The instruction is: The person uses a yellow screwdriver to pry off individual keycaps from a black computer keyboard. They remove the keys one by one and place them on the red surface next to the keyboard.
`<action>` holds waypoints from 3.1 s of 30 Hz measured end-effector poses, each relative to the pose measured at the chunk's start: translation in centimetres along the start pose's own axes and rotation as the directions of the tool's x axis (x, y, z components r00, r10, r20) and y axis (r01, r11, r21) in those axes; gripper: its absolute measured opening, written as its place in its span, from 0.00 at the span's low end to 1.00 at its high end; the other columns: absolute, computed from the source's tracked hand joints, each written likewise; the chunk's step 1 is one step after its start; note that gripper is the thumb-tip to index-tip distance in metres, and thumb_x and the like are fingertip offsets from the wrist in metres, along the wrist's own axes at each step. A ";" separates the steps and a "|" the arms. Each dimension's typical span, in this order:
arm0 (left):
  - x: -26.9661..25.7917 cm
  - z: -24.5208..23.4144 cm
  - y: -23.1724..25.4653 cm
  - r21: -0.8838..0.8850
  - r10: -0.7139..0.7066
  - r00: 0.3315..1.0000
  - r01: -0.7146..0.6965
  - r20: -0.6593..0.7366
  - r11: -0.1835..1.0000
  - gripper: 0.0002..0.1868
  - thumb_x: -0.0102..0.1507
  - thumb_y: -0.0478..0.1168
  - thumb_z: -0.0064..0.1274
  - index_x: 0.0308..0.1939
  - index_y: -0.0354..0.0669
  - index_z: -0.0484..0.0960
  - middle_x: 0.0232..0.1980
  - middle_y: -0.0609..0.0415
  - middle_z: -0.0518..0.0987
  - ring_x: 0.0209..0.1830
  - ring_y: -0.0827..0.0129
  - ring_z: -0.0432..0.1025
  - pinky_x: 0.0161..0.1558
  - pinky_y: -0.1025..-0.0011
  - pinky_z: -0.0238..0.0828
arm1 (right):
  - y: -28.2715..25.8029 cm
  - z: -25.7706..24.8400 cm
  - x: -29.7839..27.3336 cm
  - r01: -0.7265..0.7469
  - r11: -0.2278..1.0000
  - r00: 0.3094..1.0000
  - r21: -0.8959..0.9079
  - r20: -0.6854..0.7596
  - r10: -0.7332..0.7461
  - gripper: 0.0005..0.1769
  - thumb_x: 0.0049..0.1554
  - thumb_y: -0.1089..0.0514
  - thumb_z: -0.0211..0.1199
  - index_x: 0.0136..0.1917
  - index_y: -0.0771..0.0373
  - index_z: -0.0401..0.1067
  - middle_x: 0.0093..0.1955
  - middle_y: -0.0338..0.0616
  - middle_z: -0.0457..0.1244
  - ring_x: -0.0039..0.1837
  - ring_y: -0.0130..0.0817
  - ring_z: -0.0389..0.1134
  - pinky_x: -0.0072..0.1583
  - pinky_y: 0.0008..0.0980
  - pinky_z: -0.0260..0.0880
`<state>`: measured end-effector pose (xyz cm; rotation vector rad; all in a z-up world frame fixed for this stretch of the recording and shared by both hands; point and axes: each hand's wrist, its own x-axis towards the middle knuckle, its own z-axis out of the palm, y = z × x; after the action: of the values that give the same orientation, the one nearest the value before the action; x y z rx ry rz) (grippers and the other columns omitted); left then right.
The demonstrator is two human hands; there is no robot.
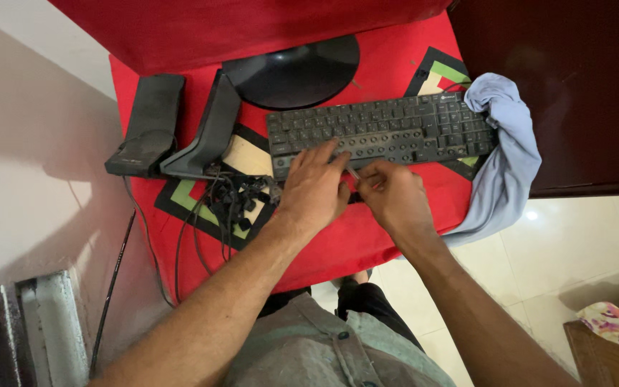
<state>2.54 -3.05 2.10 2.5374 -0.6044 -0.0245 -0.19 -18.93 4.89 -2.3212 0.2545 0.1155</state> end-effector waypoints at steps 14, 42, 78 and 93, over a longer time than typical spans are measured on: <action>0.8 1.4 3.1 -0.846 -0.354 0.912 0.349 0.207 0.404 0.16 0.67 0.43 0.48 0.51 0.37 0.83 0.47 0.51 0.85 0.49 0.65 0.80 0.51 0.69 0.75 | 0.4 -1.5 0.2 -0.026 0.959 0.996 0.282 -0.075 0.049 0.16 0.55 0.63 0.67 0.57 0.67 0.74 0.42 0.44 0.73 0.43 0.29 0.74 0.43 0.31 0.76; 2.1 0.7 5.3 -0.902 -0.619 0.730 0.426 0.291 0.078 0.14 0.65 0.43 0.49 0.43 0.37 0.85 0.39 0.56 0.85 0.43 0.71 0.78 0.50 0.72 0.73 | 3.8 -8.1 6.8 0.262 0.930 0.965 0.258 -0.087 -0.248 0.08 0.59 0.60 0.66 0.49 0.65 0.79 0.42 0.40 0.72 0.42 0.19 0.69 0.45 0.24 0.69; 0.5 3.7 8.4 -0.963 -0.800 0.569 0.267 0.193 -0.043 0.13 0.67 0.43 0.49 0.43 0.38 0.84 0.37 0.57 0.82 0.36 0.74 0.73 0.42 0.73 0.72 | 9.1 -12.1 21.4 0.347 0.911 0.938 -0.223 0.087 -0.335 0.12 0.55 0.52 0.68 0.50 0.58 0.83 0.45 0.51 0.72 0.49 0.50 0.74 0.53 0.47 0.72; -1.1 4.3 8.0 -0.981 -0.821 0.555 0.194 0.132 -0.027 0.12 0.68 0.41 0.49 0.38 0.38 0.83 0.35 0.57 0.81 0.35 0.75 0.73 0.42 0.75 0.71 | 9.5 -11.0 22.7 0.414 0.856 0.910 -0.311 0.151 -0.385 0.13 0.55 0.50 0.69 0.53 0.53 0.82 0.50 0.50 0.72 0.53 0.55 0.73 0.58 0.51 0.70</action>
<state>-2.32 -10.76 2.29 1.1612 0.6420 0.0048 19.94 -36.66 2.15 -2.6489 -0.3226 0.0491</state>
